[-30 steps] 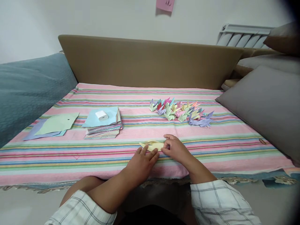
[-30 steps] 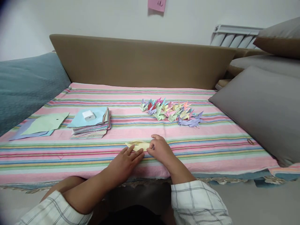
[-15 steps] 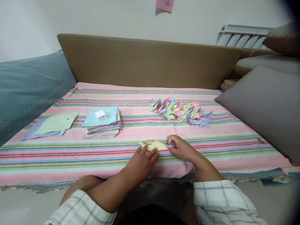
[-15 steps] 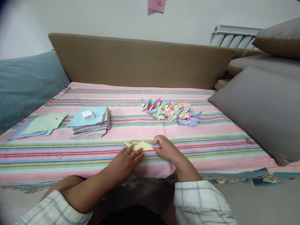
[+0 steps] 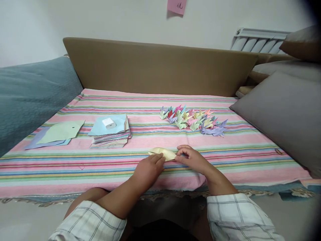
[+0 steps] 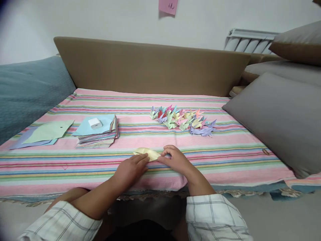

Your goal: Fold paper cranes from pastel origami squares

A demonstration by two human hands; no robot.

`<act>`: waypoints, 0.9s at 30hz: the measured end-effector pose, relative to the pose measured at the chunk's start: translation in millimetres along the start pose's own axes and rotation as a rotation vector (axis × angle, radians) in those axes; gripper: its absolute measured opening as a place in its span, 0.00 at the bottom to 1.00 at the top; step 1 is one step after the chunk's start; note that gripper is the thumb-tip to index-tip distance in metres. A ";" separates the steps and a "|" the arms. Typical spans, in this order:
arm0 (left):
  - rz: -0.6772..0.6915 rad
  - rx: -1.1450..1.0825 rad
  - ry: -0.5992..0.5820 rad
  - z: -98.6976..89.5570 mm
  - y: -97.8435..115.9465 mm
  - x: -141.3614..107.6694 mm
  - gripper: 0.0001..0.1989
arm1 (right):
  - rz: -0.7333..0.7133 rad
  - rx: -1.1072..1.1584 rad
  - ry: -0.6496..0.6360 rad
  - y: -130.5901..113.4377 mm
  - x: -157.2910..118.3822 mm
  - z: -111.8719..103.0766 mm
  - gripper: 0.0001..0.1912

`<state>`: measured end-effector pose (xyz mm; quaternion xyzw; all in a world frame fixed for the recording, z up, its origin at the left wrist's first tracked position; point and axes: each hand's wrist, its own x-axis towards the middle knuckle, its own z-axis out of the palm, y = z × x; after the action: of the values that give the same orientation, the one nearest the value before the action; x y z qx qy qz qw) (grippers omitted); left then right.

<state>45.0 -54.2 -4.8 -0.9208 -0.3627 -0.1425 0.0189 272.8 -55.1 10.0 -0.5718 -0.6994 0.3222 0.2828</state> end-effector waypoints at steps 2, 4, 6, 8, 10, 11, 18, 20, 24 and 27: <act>-0.040 0.008 0.019 2.2 -4.1 3.3 0.14 | -0.049 -0.021 -0.039 0.6 -0.6 1.3 0.14; -0.063 0.020 0.041 4.4 -7.1 5.5 0.12 | -0.104 -0.054 -0.056 -0.1 -0.4 4.1 0.14; -0.074 0.025 0.059 6.3 -9.0 6.6 0.11 | -0.154 -0.087 -0.022 -2.4 1.1 8.8 0.10; -0.077 0.020 0.071 7.6 -10.0 6.9 0.09 | -0.203 -0.125 0.015 -5.5 3.3 14.9 0.07; -0.081 0.007 0.081 8.4 -10.3 7.0 0.09 | -0.250 -0.158 0.009 -8.7 5.4 21.1 0.05; -0.083 -0.001 0.087 8.5 -10.3 7.1 0.08 | -0.263 -0.164 0.002 -10.1 6.2 24.0 0.04; -0.059 -0.017 0.114 7.1 -9.8 8.8 0.08 | -0.124 -0.052 0.094 -16.6 8.8 35.3 0.13; -0.045 -0.014 0.112 7.2 -10.1 8.6 0.08 | -0.095 -0.040 0.124 -17.3 9.8 37.0 0.16; -0.035 -0.012 0.117 8.6 -10.8 7.8 0.08 | -0.056 -0.027 0.166 -16.2 11.3 39.9 0.19; -0.018 -0.006 0.144 10.1 -11.0 7.7 0.09 | -0.002 -0.006 0.194 -14.8 11.3 41.6 0.19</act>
<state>45.5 -39.6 -13.1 -0.9048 -0.3683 -0.2096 0.0408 229.7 -51.3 -4.5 -0.6004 -0.6705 0.2628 0.3478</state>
